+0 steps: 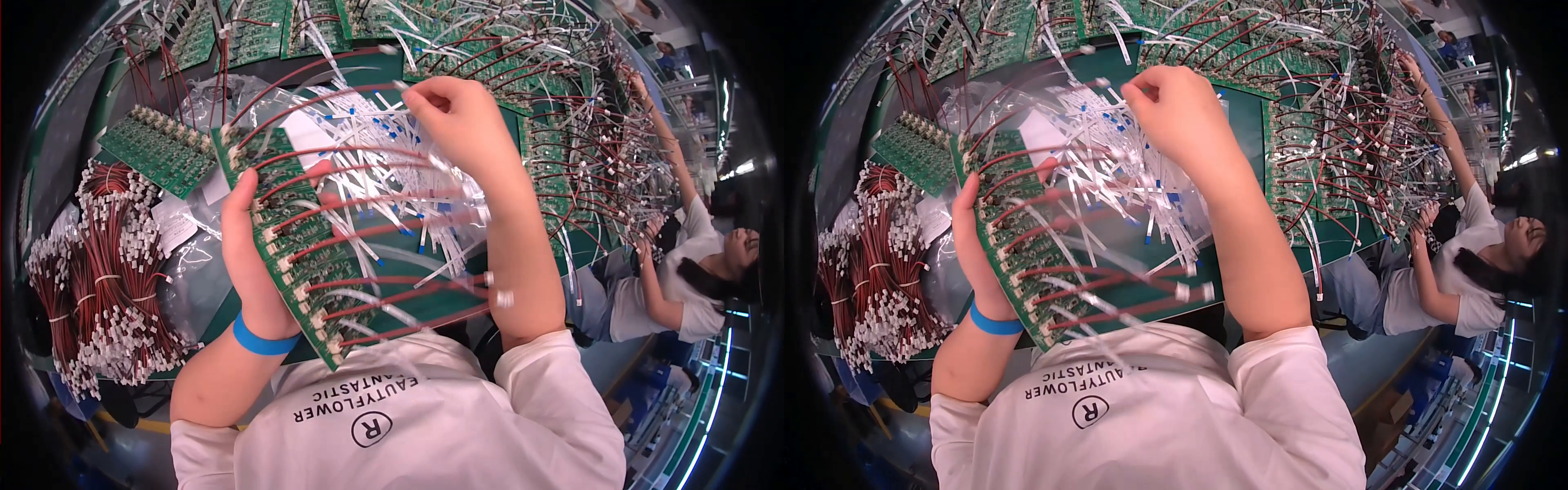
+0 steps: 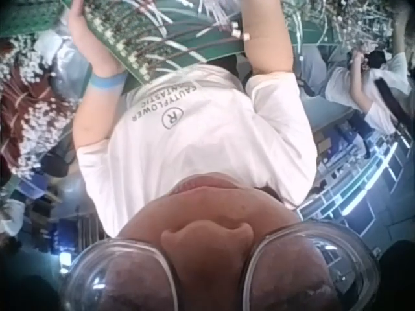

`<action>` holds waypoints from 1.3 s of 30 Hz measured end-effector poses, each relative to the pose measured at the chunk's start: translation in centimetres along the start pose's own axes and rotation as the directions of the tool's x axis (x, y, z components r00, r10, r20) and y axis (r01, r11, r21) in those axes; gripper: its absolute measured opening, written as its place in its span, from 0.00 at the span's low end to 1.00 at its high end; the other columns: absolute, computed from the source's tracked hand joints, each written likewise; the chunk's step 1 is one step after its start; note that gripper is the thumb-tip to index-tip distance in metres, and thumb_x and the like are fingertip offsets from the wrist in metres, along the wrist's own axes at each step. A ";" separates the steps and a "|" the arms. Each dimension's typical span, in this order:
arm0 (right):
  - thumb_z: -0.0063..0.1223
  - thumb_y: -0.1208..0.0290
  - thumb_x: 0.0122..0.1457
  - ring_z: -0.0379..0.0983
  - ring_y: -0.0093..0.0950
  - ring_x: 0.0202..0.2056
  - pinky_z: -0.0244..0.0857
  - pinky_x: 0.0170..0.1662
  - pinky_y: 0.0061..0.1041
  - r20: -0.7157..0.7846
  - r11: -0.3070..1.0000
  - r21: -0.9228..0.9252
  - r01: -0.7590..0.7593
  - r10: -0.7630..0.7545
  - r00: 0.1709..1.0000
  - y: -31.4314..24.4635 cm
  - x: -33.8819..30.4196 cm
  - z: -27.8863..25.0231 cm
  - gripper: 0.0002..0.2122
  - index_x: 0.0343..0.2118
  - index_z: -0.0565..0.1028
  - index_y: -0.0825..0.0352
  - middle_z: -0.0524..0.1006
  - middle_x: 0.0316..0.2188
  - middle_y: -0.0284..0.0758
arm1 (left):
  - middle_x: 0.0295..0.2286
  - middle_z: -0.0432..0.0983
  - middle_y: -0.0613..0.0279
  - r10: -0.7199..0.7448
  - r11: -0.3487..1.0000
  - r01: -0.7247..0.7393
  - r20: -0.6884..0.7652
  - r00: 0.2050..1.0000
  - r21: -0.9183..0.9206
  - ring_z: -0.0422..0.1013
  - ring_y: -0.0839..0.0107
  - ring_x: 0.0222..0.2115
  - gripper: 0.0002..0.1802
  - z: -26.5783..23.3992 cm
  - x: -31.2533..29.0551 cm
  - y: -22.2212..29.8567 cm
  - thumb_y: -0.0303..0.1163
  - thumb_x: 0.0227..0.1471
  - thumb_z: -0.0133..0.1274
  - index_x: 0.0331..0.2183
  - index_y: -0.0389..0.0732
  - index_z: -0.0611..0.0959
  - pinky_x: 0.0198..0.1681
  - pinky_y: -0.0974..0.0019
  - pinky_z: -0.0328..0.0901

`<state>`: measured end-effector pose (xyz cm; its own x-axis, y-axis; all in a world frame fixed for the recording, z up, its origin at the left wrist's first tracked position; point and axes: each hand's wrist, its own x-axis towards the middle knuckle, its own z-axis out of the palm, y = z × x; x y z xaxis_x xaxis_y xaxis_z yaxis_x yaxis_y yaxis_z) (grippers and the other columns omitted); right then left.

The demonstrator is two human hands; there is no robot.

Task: The person assembles electronic components by hand, connecting wire bundles to printed circuit boards.

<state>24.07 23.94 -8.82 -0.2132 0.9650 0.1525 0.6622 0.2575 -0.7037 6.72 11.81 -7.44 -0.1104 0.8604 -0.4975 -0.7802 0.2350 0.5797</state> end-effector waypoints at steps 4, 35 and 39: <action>0.57 0.60 0.43 0.67 0.39 0.37 0.60 0.43 0.33 0.049 0.850 -0.514 0.116 -0.106 0.993 -0.1 1.6 3.0 0.14 0.27 0.77 0.66 0.74 0.29 0.40 | 0.29 0.73 0.54 -0.027 0.992 0.029 0.019 0.999 -0.126 0.70 0.69 0.23 0.27 -0.2 0.0 0.3 0.50 0.50 0.36 0.38 0.36 0.73 0.23 0.69 0.67; 0.50 0.82 0.48 0.70 0.24 0.24 0.65 0.25 0.21 0.194 0.238 0.956 -0.170 -0.080 0.978 -5.8 -0.3 -1.3 0.04 0.26 0.67 0.71 0.73 0.24 0.38 | 0.45 0.63 0.42 0.176 0.943 -0.033 0.411 0.895 -0.332 0.70 0.59 0.32 0.42 0.2 -1.2 1.1 0.52 0.46 0.37 0.52 0.28 0.54 0.31 0.63 0.70; 0.49 0.84 0.47 0.68 0.20 0.20 0.60 0.21 0.16 0.392 0.341 0.867 -0.362 -0.020 0.920 -4.8 -2.8 -0.4 0.05 0.27 0.67 0.70 0.72 0.23 0.36 | 0.43 0.63 0.38 0.156 0.967 0.011 0.629 0.762 -0.254 0.70 0.59 0.33 0.48 -0.6 -0.5 0.9 0.53 0.41 0.45 0.53 0.28 0.51 0.32 0.64 0.70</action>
<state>21.77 20.03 -5.64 -0.4909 0.8632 -0.1177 -0.3200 -0.3044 -0.8972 5.65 11.34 -7.09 0.1811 0.9765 0.1171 -0.9122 0.1223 0.3910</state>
